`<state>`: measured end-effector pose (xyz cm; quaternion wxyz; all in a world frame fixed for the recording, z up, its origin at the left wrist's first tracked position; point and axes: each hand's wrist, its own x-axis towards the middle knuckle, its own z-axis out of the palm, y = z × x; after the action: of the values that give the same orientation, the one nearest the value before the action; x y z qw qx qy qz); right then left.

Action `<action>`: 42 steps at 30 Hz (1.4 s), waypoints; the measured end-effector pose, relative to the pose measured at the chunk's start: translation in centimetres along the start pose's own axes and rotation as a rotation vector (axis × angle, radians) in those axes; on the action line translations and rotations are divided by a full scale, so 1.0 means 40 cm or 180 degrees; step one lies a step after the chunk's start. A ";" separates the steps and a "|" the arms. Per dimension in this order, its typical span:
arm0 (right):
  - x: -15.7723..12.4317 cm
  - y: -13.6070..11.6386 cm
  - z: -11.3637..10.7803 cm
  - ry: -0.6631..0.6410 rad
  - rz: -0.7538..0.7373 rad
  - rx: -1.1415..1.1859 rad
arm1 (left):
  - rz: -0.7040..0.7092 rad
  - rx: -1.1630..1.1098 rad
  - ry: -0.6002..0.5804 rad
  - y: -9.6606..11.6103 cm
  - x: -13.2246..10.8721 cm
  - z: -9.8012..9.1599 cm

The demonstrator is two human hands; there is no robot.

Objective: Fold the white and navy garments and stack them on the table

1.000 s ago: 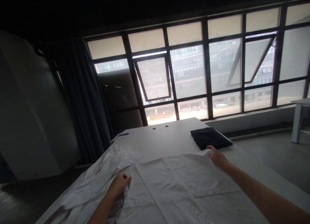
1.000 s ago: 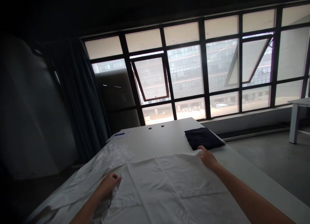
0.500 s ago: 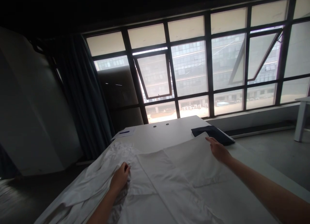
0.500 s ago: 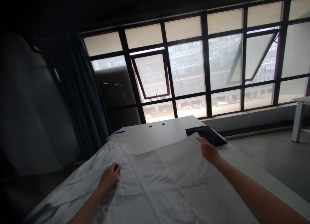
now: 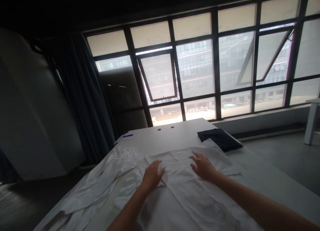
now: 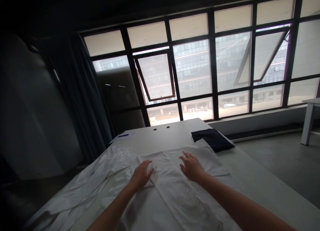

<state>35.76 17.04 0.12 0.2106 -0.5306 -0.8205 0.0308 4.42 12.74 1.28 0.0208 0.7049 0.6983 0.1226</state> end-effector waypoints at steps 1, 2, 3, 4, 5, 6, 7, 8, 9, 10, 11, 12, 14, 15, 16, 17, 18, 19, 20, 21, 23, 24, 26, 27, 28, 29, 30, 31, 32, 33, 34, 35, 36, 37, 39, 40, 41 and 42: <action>-0.038 -0.038 0.020 -0.0180 -0.0159 0.0075 | 0.0193 -0.0010 -0.0174 0.034 -0.029 0.023; -0.076 -0.067 0.034 -0.0496 -0.0382 0.0228 | 0.0338 -0.0015 -0.0342 0.061 -0.060 0.044; -0.113 -0.086 0.043 -0.0791 -0.0579 0.0354 | 0.0449 -0.0017 -0.0508 0.080 -0.090 0.061; -0.148 -0.096 0.045 -0.1030 -0.0744 0.0478 | 0.0546 -0.0014 -0.0647 0.090 -0.119 0.072; -0.179 -0.098 0.041 -0.1203 -0.0872 0.0598 | 0.0645 0.0004 -0.0759 0.092 -0.145 0.079; -0.207 -0.092 0.032 -0.1296 -0.0950 0.0691 | 0.0715 0.0039 -0.0855 0.085 -0.167 0.080; -0.231 -0.080 0.020 -0.1335 -0.0984 0.0755 | 0.0761 0.0079 -0.0930 0.071 -0.187 0.078; -0.253 -0.065 0.007 -0.1343 -0.0979 0.0788 | 0.0783 0.0119 -0.0978 0.051 -0.203 0.072; -0.273 -0.047 -0.006 -0.1333 -0.0943 0.0792 | 0.0773 0.0154 -0.1012 0.027 -0.218 0.065; -0.293 -0.028 -0.016 -0.1315 -0.0881 0.0773 | 0.0735 0.0183 -0.1038 0.001 -0.233 0.058; -0.313 -0.009 -0.022 -0.1278 -0.0802 0.0743 | 0.0674 0.0211 -0.1062 -0.026 -0.247 0.052; -0.334 0.010 -0.024 -0.1212 -0.0707 0.0706 | 0.0594 0.0245 -0.1098 -0.053 -0.263 0.048; -0.373 0.043 -0.019 -0.1027 -0.0496 0.0634 | 0.0409 0.0321 -0.1177 -0.100 -0.296 0.044; -0.391 0.057 -0.014 -0.0937 -0.0405 0.0600 | 0.0321 0.0356 -0.1190 -0.119 -0.312 0.044; -0.407 0.068 -0.008 -0.0867 -0.0338 0.0573 | 0.0251 0.0378 -0.1164 -0.135 -0.327 0.045; -0.418 0.076 -0.003 -0.0816 -0.0300 0.0557 | 0.0211 0.0389 -0.1103 -0.147 -0.340 0.045; -0.426 0.081 0.000 -0.0785 -0.0288 0.0552 | 0.0194 0.0390 -0.1027 -0.155 -0.350 0.046; -0.429 0.084 0.002 -0.0763 -0.0290 0.0550 | 0.0189 0.0387 -0.0948 -0.159 -0.356 0.045; -0.427 0.084 0.003 -0.0747 -0.0296 0.0544 | 0.0195 0.0379 -0.0877 -0.160 -0.359 0.043; -0.422 0.083 0.003 -0.0734 -0.0301 0.0536 | 0.0206 0.0375 -0.0834 -0.158 -0.357 0.040; -0.401 0.082 0.003 -0.0701 -0.0305 0.0515 | 0.0206 0.0379 -0.0798 -0.151 -0.342 0.032; -0.387 0.082 0.004 -0.0687 -0.0312 0.0501 | 0.0206 0.0382 -0.0785 -0.147 -0.331 0.028; -0.358 0.085 0.008 -0.0692 -0.0321 0.0461 | 0.0215 0.0389 -0.0768 -0.141 -0.303 0.021; -0.343 0.088 0.010 -0.0706 -0.0315 0.0438 | 0.0219 0.0391 -0.0763 -0.139 -0.288 0.020; -0.330 0.092 0.013 -0.0720 -0.0307 0.0416 | 0.0226 0.0390 -0.0764 -0.139 -0.273 0.019; -0.319 0.095 0.015 -0.0730 -0.0298 0.0398 | 0.0228 0.0386 -0.0769 -0.139 -0.260 0.020; -0.310 0.098 0.018 -0.0730 -0.0285 0.0384 | 0.0230 0.0379 -0.0765 -0.139 -0.250 0.021; -0.305 0.100 0.020 -0.0727 -0.0276 0.0373 | 0.0236 0.0363 -0.0742 -0.139 -0.243 0.021; -0.302 0.102 0.022 -0.0717 -0.0274 0.0362 | 0.0239 0.0336 -0.0702 -0.138 -0.239 0.020; -0.301 0.103 0.024 -0.0707 -0.0277 0.0353 | 0.0236 0.0295 -0.0630 -0.137 -0.241 0.017; -0.302 0.104 0.026 -0.0695 -0.0280 0.0351 | 0.0247 0.0234 -0.0533 -0.136 -0.247 0.010; -0.304 0.105 0.028 -0.0676 -0.0276 0.0356 | 0.0293 0.0140 -0.0430 -0.134 -0.257 0.000; -0.307 0.106 0.030 -0.0656 -0.0267 0.0363 | 0.0378 0.0001 -0.0346 -0.131 -0.272 -0.013; -0.309 0.106 0.032 -0.0633 -0.0247 0.0370 | 0.0484 -0.0180 -0.0310 -0.130 -0.290 -0.029; -0.313 0.106 0.034 -0.0595 -0.0181 0.0362 | 0.0640 -0.0605 -0.0520 -0.128 -0.333 -0.061; -0.314 0.104 0.032 -0.0562 -0.0148 0.0345 | 0.0634 -0.0781 -0.0797 -0.127 -0.356 -0.073; -0.316 0.101 0.027 -0.0513 -0.0136 0.0323 | 0.0593 -0.0906 -0.1104 -0.126 -0.378 -0.081; -0.318 0.095 0.019 -0.0439 -0.0155 0.0301 | 0.0530 -0.0979 -0.1381 -0.125 -0.398 -0.084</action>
<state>43.16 7.60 -5.60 0.1792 -0.4965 -0.8433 0.1009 -1.05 -3.39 1.26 0.2664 0.7582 0.5903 0.0747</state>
